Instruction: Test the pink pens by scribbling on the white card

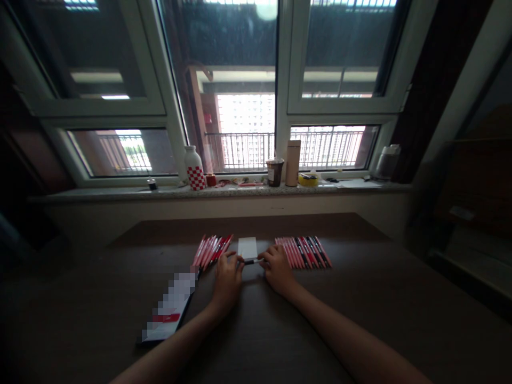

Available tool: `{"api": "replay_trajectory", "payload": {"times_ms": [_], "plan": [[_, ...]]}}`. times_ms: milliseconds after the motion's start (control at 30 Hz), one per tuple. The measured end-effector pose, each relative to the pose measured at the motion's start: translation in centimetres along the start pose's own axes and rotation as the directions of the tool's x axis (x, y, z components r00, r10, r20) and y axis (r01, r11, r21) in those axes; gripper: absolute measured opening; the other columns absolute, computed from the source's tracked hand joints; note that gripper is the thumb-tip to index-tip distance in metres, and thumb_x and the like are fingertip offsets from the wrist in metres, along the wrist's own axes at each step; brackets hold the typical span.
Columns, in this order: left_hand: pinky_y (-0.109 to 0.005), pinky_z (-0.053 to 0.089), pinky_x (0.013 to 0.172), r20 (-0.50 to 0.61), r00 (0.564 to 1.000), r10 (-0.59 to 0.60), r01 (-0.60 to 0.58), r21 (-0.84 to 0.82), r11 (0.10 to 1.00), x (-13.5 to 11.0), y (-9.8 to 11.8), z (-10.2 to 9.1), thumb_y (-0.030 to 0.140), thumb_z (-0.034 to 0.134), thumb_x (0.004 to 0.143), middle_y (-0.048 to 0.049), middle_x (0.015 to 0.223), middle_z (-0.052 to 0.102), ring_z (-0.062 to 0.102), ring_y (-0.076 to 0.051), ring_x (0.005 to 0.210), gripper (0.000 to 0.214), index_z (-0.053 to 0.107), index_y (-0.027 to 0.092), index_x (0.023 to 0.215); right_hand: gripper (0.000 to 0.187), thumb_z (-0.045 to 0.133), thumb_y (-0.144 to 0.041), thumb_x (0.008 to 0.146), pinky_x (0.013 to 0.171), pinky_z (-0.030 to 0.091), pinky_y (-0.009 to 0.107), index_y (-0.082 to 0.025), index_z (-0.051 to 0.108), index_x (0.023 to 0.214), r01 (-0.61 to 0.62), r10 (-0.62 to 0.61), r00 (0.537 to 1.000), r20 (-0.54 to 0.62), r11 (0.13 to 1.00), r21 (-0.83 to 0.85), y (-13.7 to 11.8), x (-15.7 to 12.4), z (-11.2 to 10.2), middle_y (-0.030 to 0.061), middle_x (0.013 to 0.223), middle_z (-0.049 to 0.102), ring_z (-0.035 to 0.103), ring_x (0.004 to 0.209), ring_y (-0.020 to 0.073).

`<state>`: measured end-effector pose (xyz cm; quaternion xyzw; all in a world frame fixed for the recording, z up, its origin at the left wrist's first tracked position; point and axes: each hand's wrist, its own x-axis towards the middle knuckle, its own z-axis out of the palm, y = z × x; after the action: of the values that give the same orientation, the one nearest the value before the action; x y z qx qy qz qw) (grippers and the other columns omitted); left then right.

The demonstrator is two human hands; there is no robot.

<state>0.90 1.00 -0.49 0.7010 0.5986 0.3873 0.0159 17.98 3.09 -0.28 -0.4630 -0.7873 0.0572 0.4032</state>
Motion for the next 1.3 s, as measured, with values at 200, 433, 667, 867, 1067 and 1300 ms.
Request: {"api": "replay_trajectory", "payload": {"times_ms": [200,433,667,867,1067,1300], "plan": [[-0.043,0.037,0.098,0.008,1.000,-0.007,0.007,0.052,0.999,-0.11,0.16,-0.17,0.021,0.044,0.086,-0.0088,0.116,0.046,0.044,-0.024,0.114,0.019,0.061,0.019,0.096,0.018,0.058,-0.009,0.081,0.088,0.037,0.037,-0.021,0.068,0.091,-0.023,0.023,1.000,0.000,0.999,-0.038,0.00,-0.07,0.03,0.0055,0.090,0.060,0.044,0.098,0.0228],[-0.044,0.035,0.098,-0.045,0.999,-0.022,0.032,0.222,0.975,-0.46,0.64,-0.65,0.024,0.047,0.085,-0.0098,0.117,0.048,0.043,-0.025,0.113,0.026,0.059,0.019,0.107,0.018,0.057,-0.010,0.081,0.088,0.037,0.038,-0.021,0.068,0.090,-0.086,0.082,0.996,-0.041,0.993,-0.083,0.16,-0.02,0.14,0.0066,0.091,0.061,0.044,0.098,0.0246],[-0.054,0.028,0.103,-0.018,1.000,-0.007,0.013,0.351,0.936,-0.68,0.88,-0.77,0.025,0.048,0.083,-0.0141,0.124,0.049,0.039,-0.030,0.119,0.029,0.063,0.018,0.107,0.017,0.057,-0.012,0.081,0.087,0.037,0.039,-0.022,0.068,0.089,-0.114,0.107,0.992,-0.066,0.988,-0.105,0.22,-0.05,0.19,0.0071,0.091,0.062,0.045,0.097,0.0263],[-0.058,0.023,0.105,0.006,1.000,0.003,-0.005,0.371,0.929,-0.61,0.77,-0.55,0.025,0.050,0.082,-0.0142,0.130,0.048,0.036,-0.032,0.124,0.030,0.065,0.019,0.107,0.017,0.057,-0.012,0.081,0.086,0.038,0.039,-0.022,0.069,0.089,-0.109,0.104,0.993,-0.054,0.989,-0.097,0.11,-0.05,0.11,0.0073,0.091,0.062,0.045,0.097,0.0261],[-0.058,0.023,0.105,0.020,1.000,0.007,-0.014,0.360,0.933,-0.63,0.78,-0.56,0.025,0.049,0.082,-0.0133,0.129,0.049,0.035,-0.032,0.124,0.026,0.066,0.019,0.101,0.017,0.057,-0.013,0.081,0.088,0.038,0.040,-0.021,0.068,0.090,-0.108,0.104,0.993,-0.055,0.990,-0.089,0.07,-0.02,0.08,0.0071,0.092,0.062,0.045,0.098,0.0259],[-0.057,0.023,0.105,0.016,1.000,-0.003,-0.003,0.330,0.944,-0.66,0.97,-0.78,0.024,0.051,0.081,-0.0130,0.126,0.049,0.036,-0.031,0.124,0.020,0.064,0.019,0.093,0.016,0.057,-0.014,0.081,0.087,0.039,0.041,-0.022,0.068,0.089,-0.116,0.112,0.992,-0.048,0.989,-0.090,0.06,0.00,0.10,0.0074,0.092,0.062,0.045,0.098,0.0265]]}}
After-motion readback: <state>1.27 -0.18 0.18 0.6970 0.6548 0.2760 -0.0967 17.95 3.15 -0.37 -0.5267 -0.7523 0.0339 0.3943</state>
